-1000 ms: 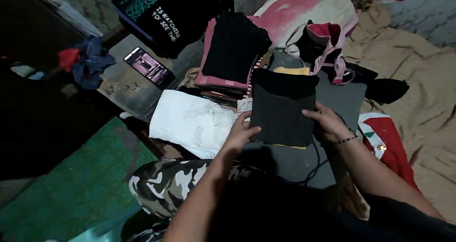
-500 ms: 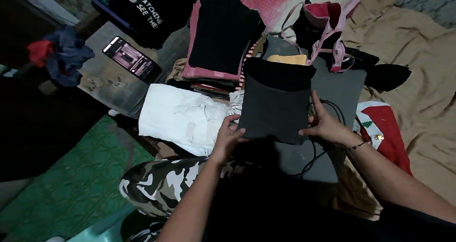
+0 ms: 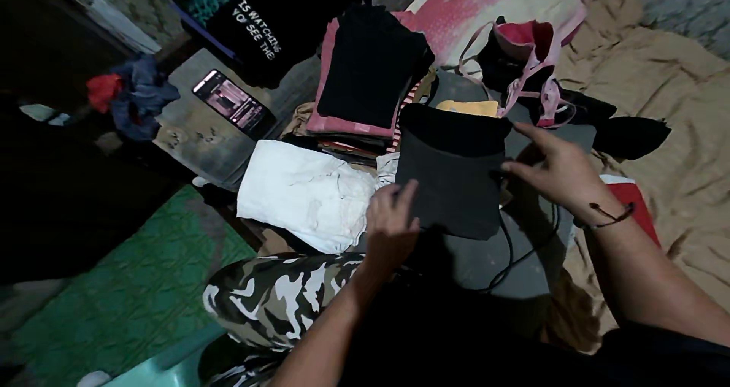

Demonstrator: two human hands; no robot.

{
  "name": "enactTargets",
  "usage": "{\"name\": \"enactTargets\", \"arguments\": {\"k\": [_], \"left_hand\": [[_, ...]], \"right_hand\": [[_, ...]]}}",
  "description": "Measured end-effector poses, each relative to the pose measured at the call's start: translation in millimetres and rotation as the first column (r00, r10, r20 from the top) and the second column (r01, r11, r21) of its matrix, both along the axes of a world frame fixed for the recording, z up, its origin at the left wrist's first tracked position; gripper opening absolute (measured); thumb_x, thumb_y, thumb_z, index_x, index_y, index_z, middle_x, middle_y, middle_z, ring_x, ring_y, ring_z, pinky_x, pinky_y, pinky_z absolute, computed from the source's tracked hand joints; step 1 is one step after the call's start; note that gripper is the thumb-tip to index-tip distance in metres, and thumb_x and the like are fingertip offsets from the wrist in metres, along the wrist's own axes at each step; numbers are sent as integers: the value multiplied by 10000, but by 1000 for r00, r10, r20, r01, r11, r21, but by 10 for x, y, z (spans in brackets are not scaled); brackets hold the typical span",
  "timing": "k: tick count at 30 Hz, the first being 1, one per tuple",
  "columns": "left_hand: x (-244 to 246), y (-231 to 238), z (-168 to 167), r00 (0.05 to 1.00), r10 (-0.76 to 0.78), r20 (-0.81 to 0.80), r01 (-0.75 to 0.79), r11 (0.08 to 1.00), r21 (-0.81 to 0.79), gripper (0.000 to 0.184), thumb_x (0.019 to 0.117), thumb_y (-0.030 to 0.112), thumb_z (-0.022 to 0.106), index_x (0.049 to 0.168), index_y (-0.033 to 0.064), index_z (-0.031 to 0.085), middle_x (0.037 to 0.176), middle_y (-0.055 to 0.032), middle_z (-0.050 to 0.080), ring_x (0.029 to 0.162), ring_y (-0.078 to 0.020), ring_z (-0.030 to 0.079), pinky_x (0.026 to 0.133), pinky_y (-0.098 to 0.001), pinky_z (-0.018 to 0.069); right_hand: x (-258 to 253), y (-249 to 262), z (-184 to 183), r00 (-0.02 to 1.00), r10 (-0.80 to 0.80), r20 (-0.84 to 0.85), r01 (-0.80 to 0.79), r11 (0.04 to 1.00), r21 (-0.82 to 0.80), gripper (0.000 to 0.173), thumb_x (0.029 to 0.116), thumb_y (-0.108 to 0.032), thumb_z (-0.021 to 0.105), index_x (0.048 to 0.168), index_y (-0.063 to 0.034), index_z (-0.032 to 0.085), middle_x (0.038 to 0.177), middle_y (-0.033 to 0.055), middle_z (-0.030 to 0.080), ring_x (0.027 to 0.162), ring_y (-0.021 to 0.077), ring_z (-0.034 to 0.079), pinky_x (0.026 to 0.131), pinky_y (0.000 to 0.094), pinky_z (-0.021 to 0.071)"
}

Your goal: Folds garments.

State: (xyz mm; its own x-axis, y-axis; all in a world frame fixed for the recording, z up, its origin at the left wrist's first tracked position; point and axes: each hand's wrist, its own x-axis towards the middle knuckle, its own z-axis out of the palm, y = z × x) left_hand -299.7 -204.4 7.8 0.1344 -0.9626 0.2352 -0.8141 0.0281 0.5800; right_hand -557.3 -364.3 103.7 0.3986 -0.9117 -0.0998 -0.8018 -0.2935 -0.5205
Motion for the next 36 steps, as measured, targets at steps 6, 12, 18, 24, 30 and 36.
{"name": "enactTargets", "arguments": {"k": [6, 12, 18, 24, 30, 36], "left_hand": [[-199, -32, -52, 855, -475, 206, 420, 869, 262, 779, 878, 304, 774, 1553, 425, 406, 1709, -67, 193, 1555, -455, 106, 1147, -765, 180], [-59, -7, -46, 818, -563, 115, 473, 773, 423, 882, 838, 242, 814, 1578, 412, 364, 1727, -61, 93, 1560, -458, 44, 1122, -794, 146], [156, 122, -10, 826, -562, 36, 536, 805, 254, 555, 860, 193, 792, 1394, 236, 647, 1659, -76, 331, 1543, -377, 242, 1159, -722, 238], [828, 824, 201, 992, -115, 53, 100, 967, 233, 274, 1034, 173, 546, 1243, 178, 723, 1342, -48, 671, 1362, -267, 542, 1177, -565, 357], [1428, 2327, -23, 896, 426, 125, -443, 881, 169, 325, 1035, 252, 516, 1285, 183, 712, 1496, -68, 557, 1460, -317, 422, 1199, -608, 295], [1083, 3322, -264, 638, 770, 5, -763, 631, 139, 336, 976, 136, 569, 1276, 42, 690, 1412, -173, 596, 1320, -353, 555, 1101, -539, 451]], "right_hand": [[409, -612, -429, 998, 46, 44, -38, 985, -168, 574, 992, -496, 615, 1389, -82, 617, 1339, 231, 607, 1295, 448, 514, 1065, 642, 400], [716, -944, -736, 996, 32, -80, -41, 992, -122, 317, 1012, -276, 644, 1099, 27, 683, 1111, 290, 664, 1154, 529, 570, 967, 758, 374], [1101, -656, -351, 972, 226, 63, -182, 894, -409, 430, 1033, -372, 573, 1269, -17, 633, 1282, 296, 578, 1252, 509, 497, 1039, 668, 387], [2254, 98, -498, 696, 631, 343, -561, 776, -290, 279, 994, -200, 648, 1210, -27, 692, 1194, 169, 660, 1089, 274, 650, 961, 456, 547], [3527, 127, -1048, 760, 561, 329, -615, 785, 80, 560, 981, -209, 673, 1478, -13, 506, 1460, 215, 543, 1360, 340, 524, 1154, 519, 409], [4100, 95, -1199, 882, 445, 156, -456, 889, 44, 529, 905, -220, 754, 1367, -10, 607, 1347, 293, 583, 1263, 481, 551, 1045, 667, 439]]}}
